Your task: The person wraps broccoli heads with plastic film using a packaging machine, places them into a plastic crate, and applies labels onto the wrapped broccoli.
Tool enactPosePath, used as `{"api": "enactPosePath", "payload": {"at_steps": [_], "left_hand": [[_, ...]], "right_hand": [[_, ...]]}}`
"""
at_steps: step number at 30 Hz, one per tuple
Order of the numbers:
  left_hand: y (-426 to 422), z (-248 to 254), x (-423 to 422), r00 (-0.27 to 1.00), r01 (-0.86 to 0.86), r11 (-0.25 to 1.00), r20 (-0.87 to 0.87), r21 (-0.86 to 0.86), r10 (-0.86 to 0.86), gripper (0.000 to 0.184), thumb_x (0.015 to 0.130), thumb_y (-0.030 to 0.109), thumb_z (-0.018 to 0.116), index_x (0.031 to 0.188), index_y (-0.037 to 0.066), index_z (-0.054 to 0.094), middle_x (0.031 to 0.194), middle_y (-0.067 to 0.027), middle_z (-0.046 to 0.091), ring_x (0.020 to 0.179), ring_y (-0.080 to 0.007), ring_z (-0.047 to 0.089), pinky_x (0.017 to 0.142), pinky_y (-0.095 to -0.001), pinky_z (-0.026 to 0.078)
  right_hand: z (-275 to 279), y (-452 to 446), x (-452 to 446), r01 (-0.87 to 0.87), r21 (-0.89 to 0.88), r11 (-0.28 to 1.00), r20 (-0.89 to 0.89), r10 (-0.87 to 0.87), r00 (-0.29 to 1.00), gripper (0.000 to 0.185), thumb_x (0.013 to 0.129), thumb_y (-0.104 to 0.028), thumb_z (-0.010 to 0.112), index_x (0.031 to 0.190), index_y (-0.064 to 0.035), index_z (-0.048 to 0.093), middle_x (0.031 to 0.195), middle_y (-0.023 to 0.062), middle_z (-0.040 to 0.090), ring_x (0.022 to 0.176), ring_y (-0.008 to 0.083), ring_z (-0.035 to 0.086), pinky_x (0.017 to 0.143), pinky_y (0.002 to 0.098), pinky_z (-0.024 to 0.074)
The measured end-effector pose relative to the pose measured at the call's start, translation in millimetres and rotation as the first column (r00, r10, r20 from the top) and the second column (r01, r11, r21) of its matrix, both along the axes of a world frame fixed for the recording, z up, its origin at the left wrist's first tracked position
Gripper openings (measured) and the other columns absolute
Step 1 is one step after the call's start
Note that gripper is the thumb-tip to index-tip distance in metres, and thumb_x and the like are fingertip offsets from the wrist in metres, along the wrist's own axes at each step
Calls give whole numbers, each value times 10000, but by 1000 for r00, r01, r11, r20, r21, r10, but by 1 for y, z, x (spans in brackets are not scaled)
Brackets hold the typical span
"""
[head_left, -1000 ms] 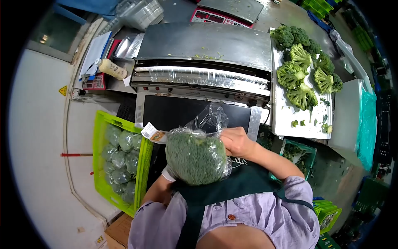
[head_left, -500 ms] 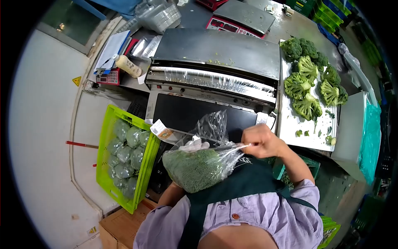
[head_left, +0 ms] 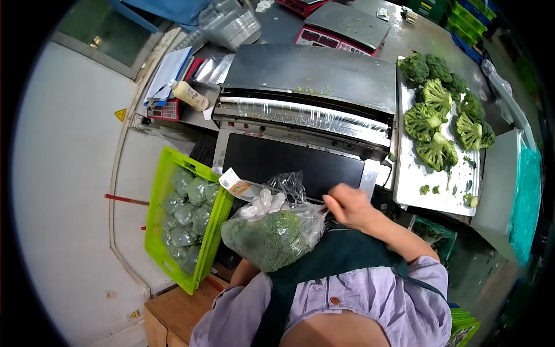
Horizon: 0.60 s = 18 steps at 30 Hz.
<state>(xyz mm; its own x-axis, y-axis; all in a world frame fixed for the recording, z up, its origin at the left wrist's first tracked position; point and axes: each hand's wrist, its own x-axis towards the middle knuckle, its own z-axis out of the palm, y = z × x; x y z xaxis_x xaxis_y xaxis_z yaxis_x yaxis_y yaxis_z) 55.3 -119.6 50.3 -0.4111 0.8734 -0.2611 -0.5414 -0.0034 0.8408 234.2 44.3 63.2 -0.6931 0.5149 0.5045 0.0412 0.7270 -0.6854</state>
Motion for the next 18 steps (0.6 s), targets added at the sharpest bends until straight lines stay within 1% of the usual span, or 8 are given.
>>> {"api": "enactPosePath", "payload": {"at_steps": [1, 3, 4, 6, 8, 9, 12, 18], "left_hand": [[2, 0, 2, 1000, 7, 1000, -9, 7, -7, 341, 829, 427, 549, 801, 88, 523, 803, -43, 465, 728, -162, 496, 650, -300, 421], [6, 1, 5, 1000, 20, 1000, -11, 21, -19, 337, 833, 419, 548, 801, 84, 521, 804, -45, 466, 725, -162, 498, 647, -299, 424], [8, 2, 6, 999, 29, 999, -14, 24, -29, 335, 835, 415, 548, 801, 82, 519, 805, -45, 466, 723, -162, 499, 646, -298, 425], [10, 4, 6, 999, 49, 998, -9, 35, -49, 332, 839, 407, 547, 802, 78, 517, 806, -47, 467, 720, -162, 501, 643, -296, 428], [9, 9, 6, 997, 75, 996, -4, 42, -75, 328, 843, 398, 546, 802, 75, 514, 807, -49, 467, 717, -162, 503, 641, -295, 431], [9, 12, 6, 996, 91, 995, 0, 48, -91, 326, 846, 394, 546, 802, 73, 513, 808, -50, 468, 716, -163, 503, 639, -294, 433], [8, 20, 4, 990, 130, 989, 41, 76, -134, 321, 852, 382, 545, 802, 67, 509, 810, -53, 469, 711, -163, 506, 636, -291, 437], [26, 40, -2, 937, 241, 952, 210, 188, -279, 311, 865, 357, 542, 803, 55, 501, 814, -59, 471, 702, -164, 511, 628, -287, 446]], "right_hand": [[-11, -5, -10, -7, 23, 1000, 16, 7, 1000, 225, 826, -97, 610, 661, -41, 467, 604, 105, 470, 466, 284, 501, 406, 371, 407], [-28, -11, -37, -58, -143, 988, 30, 62, 998, 212, 857, -91, 556, 673, -32, 469, 616, 124, 489, 495, 306, 520, 437, 375, 432], [-40, -14, -48, -79, -182, 980, 26, 85, 996, 145, 833, -87, 562, 722, -10, 510, 648, 133, 519, 523, 319, 534, 465, 389, 454], [-65, -27, -70, -216, -287, 933, -80, 202, 976, 89, 767, -85, 578, 783, 1, 559, 691, 144, 556, 587, 329, 564, 517, 407, 481], [-78, -36, -82, -260, -29, 965, 46, 261, 964, 159, 699, -92, 592, 832, -7, 599, 724, 151, 580, 654, 329, 593, 588, 404, 504], [-91, -39, -85, -404, -33, 914, 216, 401, 890, 196, 676, -112, 604, 856, -32, 605, 774, 147, 596, 688, 331, 603, 650, 409, 508], [-94, -58, -88, -388, -114, 914, 140, 402, 905, 206, 701, -117, 597, 891, -40, 609, 823, 151, 602, 733, 327, 608, 667, 409, 512], [-89, -75, -74, -380, -187, 906, 128, 406, 905, 226, 749, -126, 583, 961, -54, 618, 921, 158, 615, 821, 320, 617, 701, 407, 520]]}}
